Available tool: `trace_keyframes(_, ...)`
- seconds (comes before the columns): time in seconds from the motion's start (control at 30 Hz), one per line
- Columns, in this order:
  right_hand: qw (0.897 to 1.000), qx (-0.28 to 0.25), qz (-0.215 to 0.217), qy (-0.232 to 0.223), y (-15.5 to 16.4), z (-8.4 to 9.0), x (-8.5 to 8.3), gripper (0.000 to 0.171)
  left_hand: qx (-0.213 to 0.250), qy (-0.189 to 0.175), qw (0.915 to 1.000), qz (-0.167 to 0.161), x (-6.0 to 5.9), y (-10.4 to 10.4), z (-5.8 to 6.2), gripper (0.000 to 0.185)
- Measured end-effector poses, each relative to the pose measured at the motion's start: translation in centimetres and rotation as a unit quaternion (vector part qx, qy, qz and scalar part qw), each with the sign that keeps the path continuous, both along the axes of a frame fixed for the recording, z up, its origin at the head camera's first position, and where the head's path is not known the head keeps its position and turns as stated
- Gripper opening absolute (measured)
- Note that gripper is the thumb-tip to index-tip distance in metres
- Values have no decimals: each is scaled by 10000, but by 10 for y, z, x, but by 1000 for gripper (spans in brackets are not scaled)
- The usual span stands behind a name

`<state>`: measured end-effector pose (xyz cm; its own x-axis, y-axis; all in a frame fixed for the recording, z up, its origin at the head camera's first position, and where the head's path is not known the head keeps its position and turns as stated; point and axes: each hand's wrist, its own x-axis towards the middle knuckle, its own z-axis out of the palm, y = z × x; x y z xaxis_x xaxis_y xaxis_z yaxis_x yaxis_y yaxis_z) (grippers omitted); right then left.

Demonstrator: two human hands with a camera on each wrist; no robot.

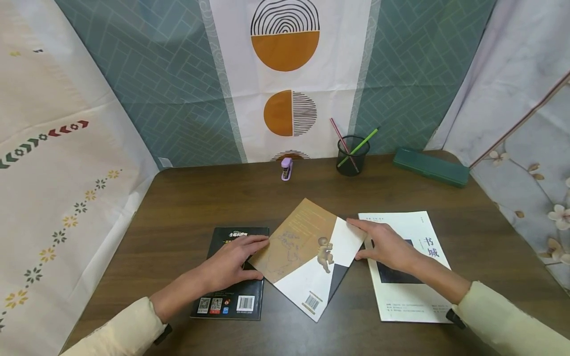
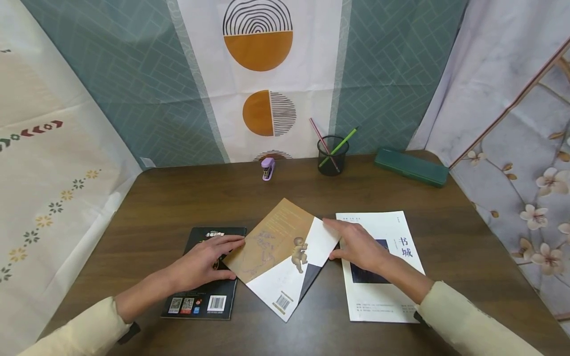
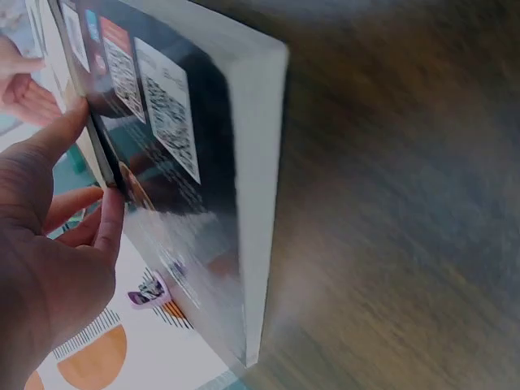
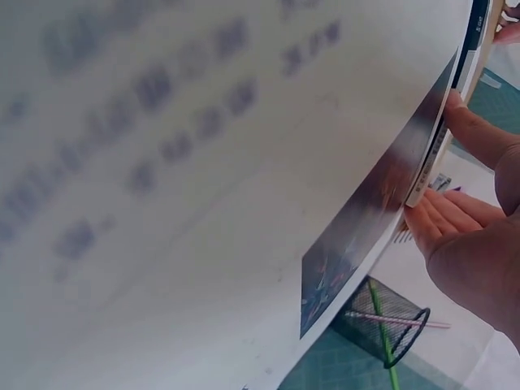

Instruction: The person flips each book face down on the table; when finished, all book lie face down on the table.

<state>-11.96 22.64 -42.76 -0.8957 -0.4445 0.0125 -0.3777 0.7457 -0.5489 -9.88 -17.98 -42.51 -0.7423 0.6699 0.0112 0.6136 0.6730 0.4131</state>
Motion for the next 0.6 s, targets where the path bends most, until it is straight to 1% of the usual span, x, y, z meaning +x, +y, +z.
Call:
trace_keyframes(0.27,9999,128,-11,-6,1,1,-5,86,-47,-72,9999,-143,8,4,-1,74)
trace_keyframes(0.43,9998,101,183,35,2,2,-8,84,-145,-126,9997,-159,11,5,1,74)
trace_keyframes(0.6,9989,80,451,102,2,2,-12,83,-138,-206,9996,-115,16,8,1,73)
